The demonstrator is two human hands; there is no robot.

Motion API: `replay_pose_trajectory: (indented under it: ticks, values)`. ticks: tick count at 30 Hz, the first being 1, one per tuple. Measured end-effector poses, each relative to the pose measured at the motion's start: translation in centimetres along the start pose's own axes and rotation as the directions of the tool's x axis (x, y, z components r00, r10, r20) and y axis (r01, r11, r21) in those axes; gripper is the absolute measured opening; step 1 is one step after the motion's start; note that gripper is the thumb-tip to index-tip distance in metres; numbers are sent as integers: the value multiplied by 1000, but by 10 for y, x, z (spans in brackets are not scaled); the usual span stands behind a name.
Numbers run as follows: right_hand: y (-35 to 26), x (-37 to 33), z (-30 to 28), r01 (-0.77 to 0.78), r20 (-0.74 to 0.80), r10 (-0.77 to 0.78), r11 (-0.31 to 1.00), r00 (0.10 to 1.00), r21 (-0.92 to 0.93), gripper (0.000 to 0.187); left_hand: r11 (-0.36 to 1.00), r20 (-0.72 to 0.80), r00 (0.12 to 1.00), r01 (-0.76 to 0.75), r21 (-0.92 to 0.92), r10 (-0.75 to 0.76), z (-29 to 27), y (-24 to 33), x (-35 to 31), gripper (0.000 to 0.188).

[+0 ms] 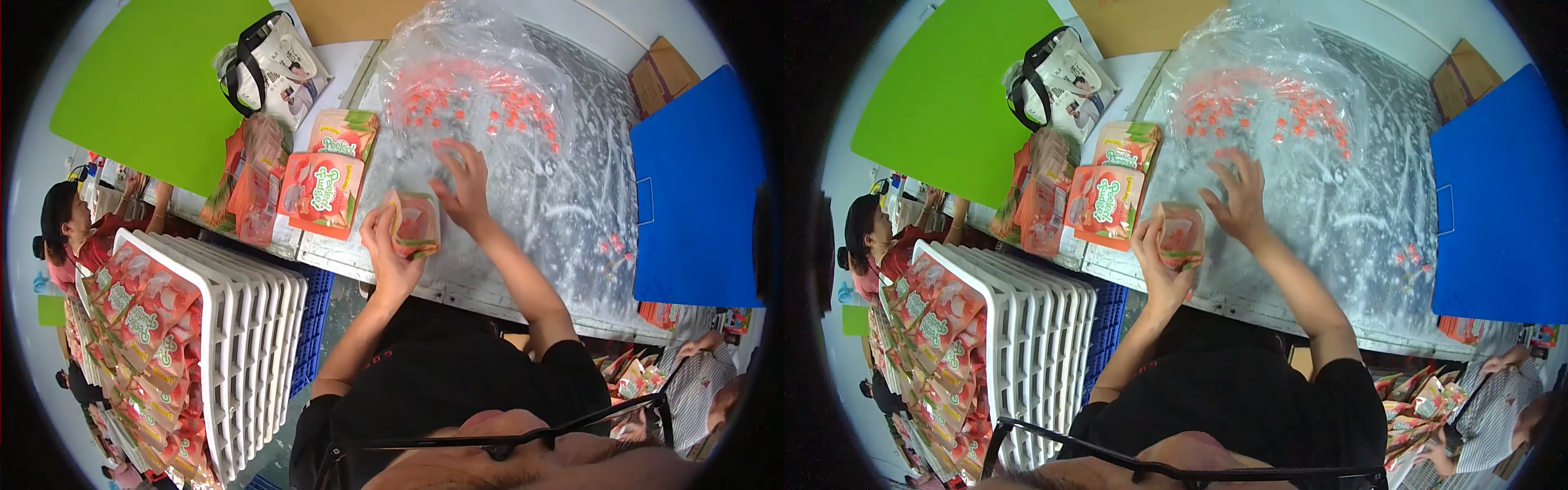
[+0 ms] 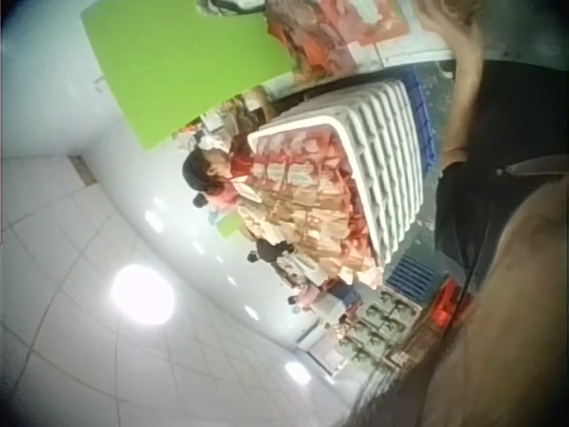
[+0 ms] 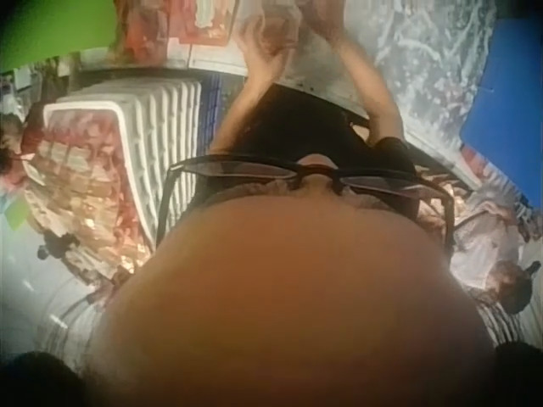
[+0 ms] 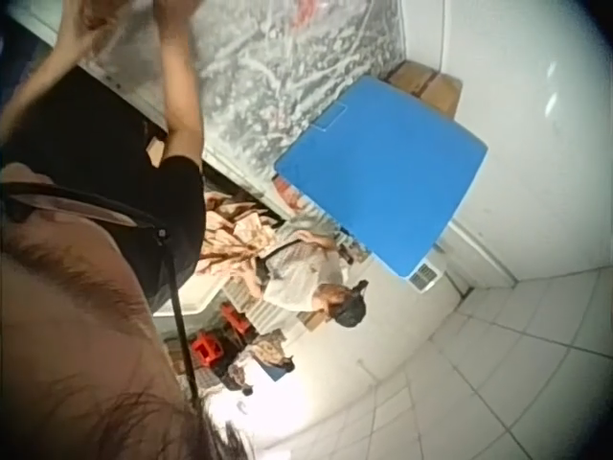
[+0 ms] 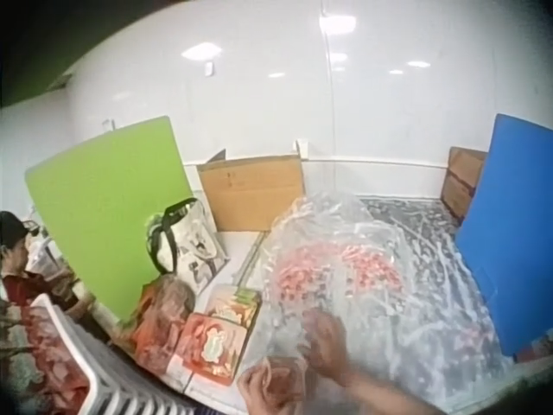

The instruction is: Packaging small pink candies into plastic bags at a factory workbench.

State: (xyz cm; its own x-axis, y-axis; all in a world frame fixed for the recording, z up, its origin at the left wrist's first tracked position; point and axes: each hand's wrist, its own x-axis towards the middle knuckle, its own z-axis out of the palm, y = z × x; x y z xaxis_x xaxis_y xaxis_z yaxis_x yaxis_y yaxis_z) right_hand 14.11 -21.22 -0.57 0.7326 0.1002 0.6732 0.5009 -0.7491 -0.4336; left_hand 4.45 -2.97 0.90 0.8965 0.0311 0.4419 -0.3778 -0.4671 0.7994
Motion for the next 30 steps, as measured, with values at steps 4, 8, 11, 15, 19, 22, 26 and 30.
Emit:
replay_pose_trajectory:
  ticks: [4, 8, 11, 15, 19, 22, 26, 30]
  values:
    - [69, 37, 71, -29, 165, 94, 933, 982, -359, 57, 998, -25, 998, 53, -21, -54, -12, 0, 1, 93]
    - [123, 68, 110, -65, 332, 218, 907, 918, -415, 59, 996, 13, 997, 78, -45, -77, -19, 1, -1, 90]
    - [141, 46, 115, -56, 366, 199, 930, 909, -364, 52, 991, 35, 992, 125, -50, -123, -24, 3, -6, 89]
    - [117, -1, 84, 9, 343, 86, 963, 935, -268, 41, 992, 67, 991, 122, -37, -120, -26, 0, -10, 90]
    - [94, -50, 29, -55, 349, 138, 970, 927, -238, 41, 989, 107, 988, 119, -86, -109, -24, 0, -14, 88]
    - [105, -77, 2, -302, 272, 257, 943, 927, 138, 44, 987, 120, 987, 119, -108, -106, -25, 0, -17, 88]
    - [104, -79, -29, -646, 275, 681, 374, 678, 665, 54, 989, 139, 984, 124, -76, -113, -31, 2, -23, 92]
    - [123, -55, -22, -555, 240, 501, 746, 832, 369, 50, 994, 146, 985, 97, -56, -88, -32, 4, -29, 92]
